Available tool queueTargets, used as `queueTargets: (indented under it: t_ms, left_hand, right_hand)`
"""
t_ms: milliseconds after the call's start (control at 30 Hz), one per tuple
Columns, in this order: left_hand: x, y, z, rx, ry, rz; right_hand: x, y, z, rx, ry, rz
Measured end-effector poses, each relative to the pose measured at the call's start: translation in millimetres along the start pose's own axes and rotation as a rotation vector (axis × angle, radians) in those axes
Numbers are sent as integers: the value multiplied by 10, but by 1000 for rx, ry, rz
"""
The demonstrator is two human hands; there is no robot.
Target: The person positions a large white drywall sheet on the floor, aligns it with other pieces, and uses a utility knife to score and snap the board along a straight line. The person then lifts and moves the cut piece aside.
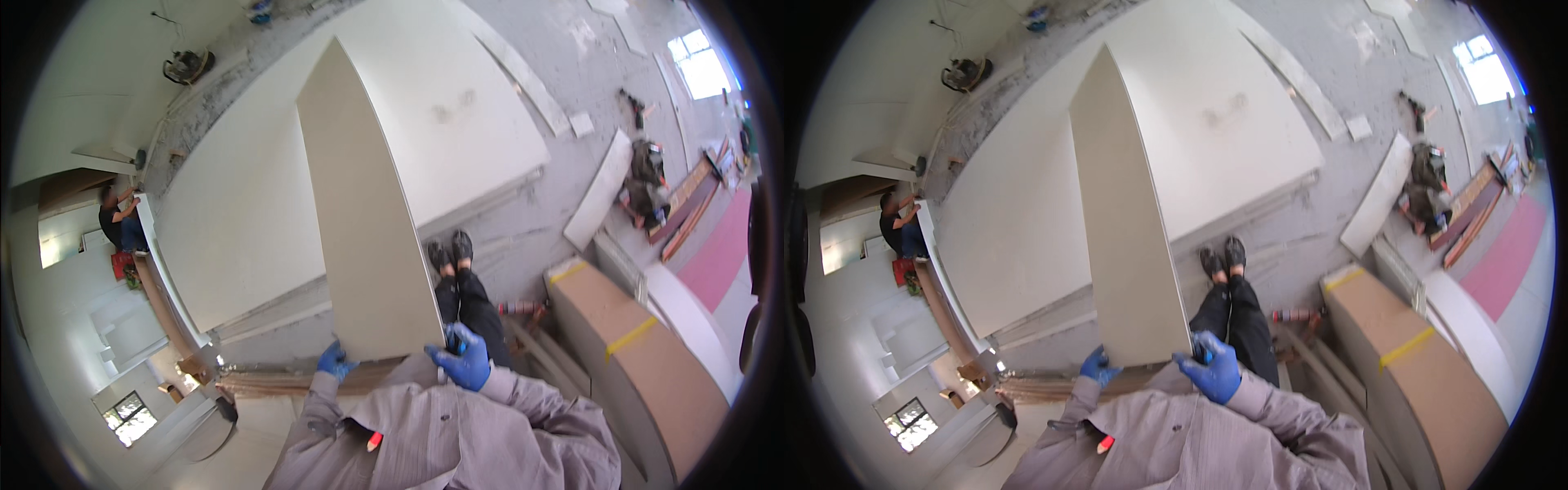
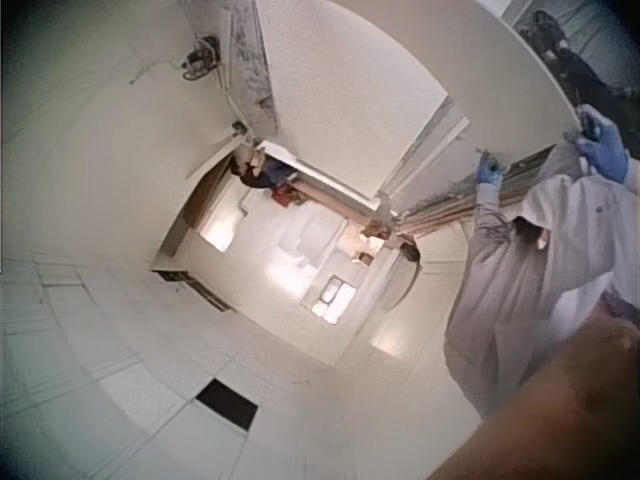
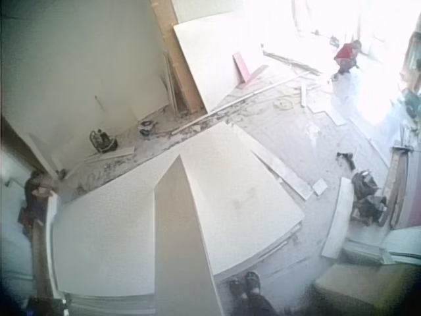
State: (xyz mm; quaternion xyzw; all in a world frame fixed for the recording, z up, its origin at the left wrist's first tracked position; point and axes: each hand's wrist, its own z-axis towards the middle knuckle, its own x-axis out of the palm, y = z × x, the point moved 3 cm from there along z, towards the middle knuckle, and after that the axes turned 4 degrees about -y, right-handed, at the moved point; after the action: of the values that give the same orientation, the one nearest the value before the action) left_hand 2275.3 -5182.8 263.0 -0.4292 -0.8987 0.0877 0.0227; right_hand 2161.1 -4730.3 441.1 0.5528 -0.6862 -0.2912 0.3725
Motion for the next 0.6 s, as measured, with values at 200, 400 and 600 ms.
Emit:
queueTargets:
  t_ms: [200,400,600]
  left_hand:
    - [560,-42,-280,54,160,81]
    - [559,-112,-400,86,149,73]
    - [592,-375,-492,115,33,219]
  right_hand:
    - [-25,349,65,98,-75,209]
    - [-181,88,284,343,-97,550]
    - [-366,-414,483,443,-80,780]
